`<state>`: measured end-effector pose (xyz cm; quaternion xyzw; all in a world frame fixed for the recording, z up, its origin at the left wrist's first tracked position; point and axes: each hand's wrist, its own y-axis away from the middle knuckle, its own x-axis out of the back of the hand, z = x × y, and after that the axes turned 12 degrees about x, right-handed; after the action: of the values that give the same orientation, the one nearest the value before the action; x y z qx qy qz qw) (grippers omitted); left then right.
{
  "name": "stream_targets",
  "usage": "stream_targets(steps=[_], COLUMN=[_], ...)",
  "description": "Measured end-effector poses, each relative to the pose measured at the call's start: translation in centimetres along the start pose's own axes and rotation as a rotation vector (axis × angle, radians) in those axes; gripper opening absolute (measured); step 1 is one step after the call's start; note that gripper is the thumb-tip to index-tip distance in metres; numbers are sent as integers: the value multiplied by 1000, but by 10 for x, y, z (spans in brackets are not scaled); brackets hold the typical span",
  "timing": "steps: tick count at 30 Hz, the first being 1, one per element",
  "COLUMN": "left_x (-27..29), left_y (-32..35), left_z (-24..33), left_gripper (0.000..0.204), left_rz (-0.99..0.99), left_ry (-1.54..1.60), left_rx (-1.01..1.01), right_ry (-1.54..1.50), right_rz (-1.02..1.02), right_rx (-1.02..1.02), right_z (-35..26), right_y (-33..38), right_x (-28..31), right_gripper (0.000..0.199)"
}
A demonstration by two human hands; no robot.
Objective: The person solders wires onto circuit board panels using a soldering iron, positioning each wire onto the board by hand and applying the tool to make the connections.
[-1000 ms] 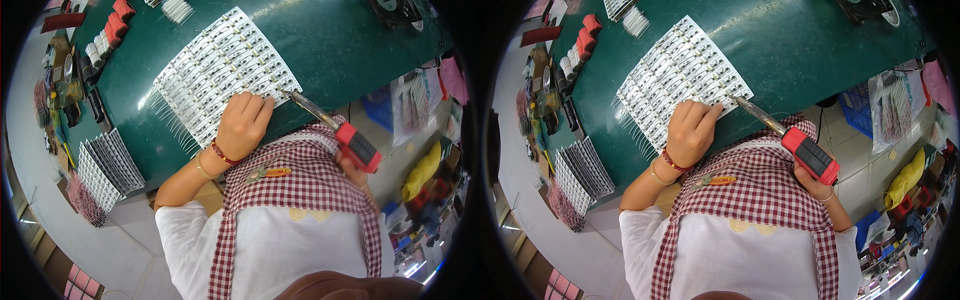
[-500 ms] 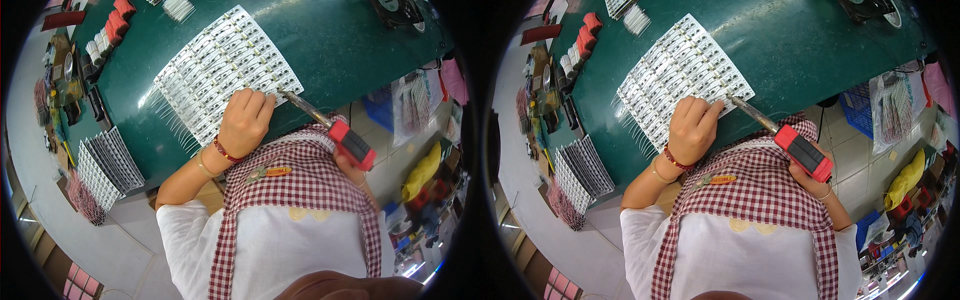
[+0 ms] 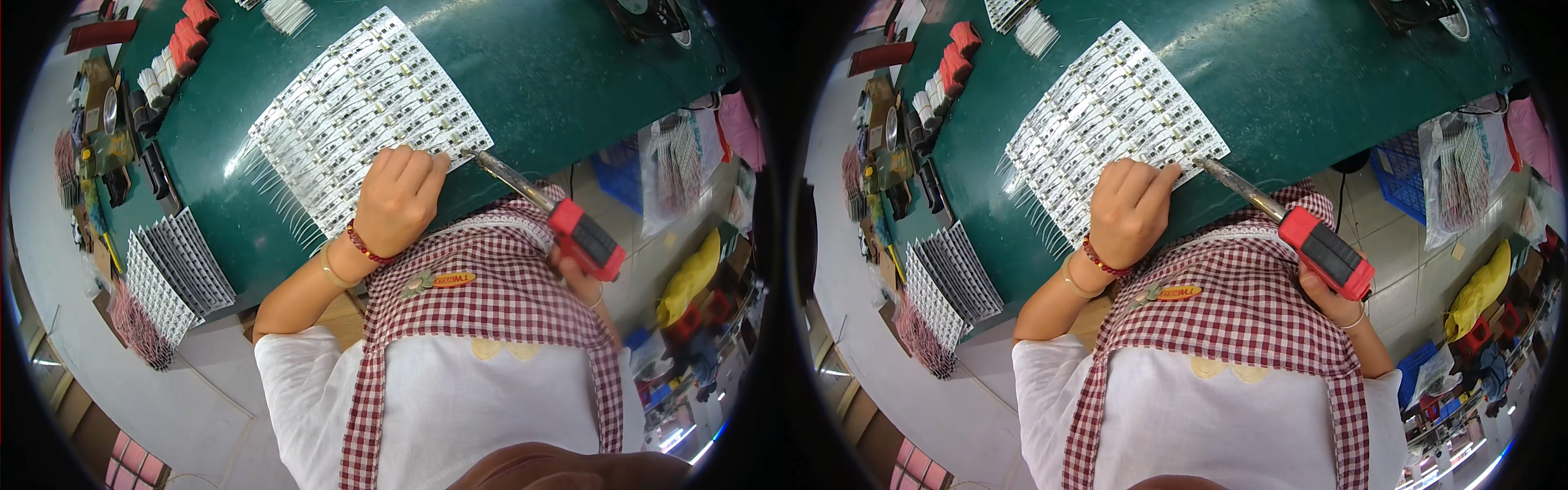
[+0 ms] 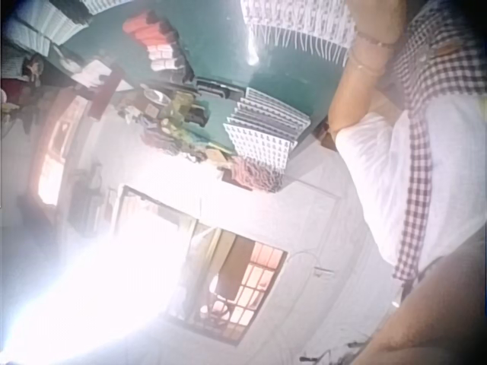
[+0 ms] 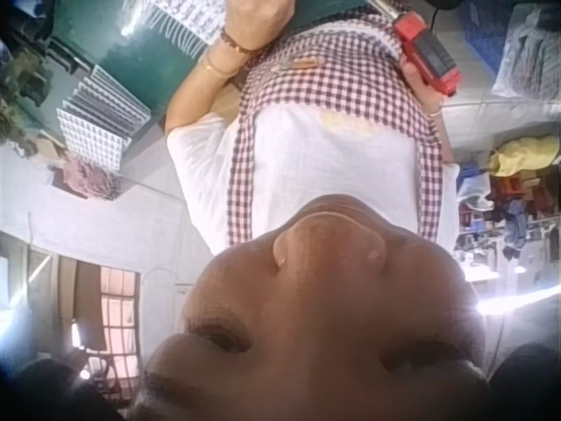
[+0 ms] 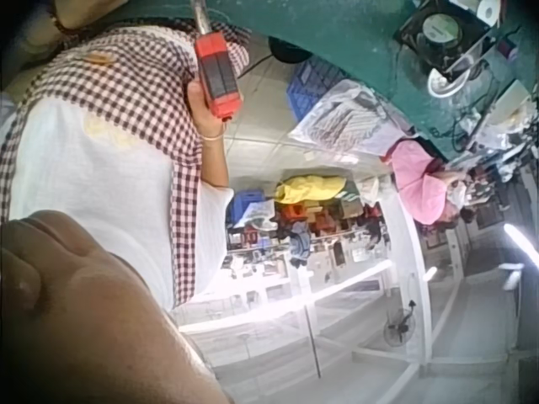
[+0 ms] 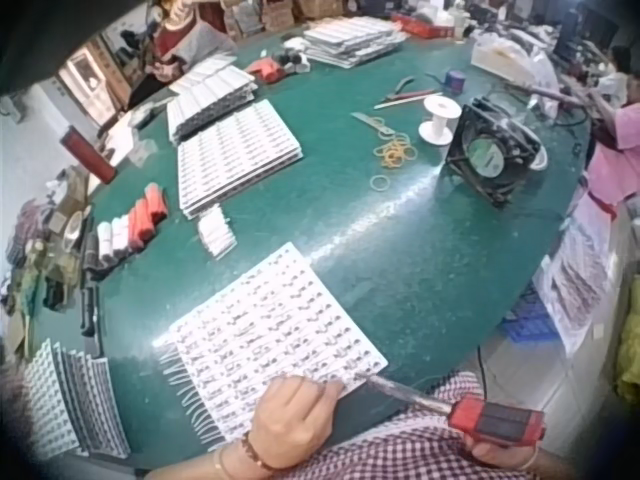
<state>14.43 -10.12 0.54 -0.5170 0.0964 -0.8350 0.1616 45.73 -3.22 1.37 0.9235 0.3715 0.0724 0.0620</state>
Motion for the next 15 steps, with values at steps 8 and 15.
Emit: stream_targets(steps=[8, 15], left_x=[1, 4], left_y=[-2, -3], left_z=[3, 6], left_gripper=[26, 25], left_rz=[-15, -75], left_ry=[-14, -52], left_rx=[-15, 5], right_ry=[73, 46], right_rz=[17, -4], right_rx=[104, 123], right_z=[0, -1], right_y=[-3, -4], right_x=[-6, -5], right_gripper=[19, 20])
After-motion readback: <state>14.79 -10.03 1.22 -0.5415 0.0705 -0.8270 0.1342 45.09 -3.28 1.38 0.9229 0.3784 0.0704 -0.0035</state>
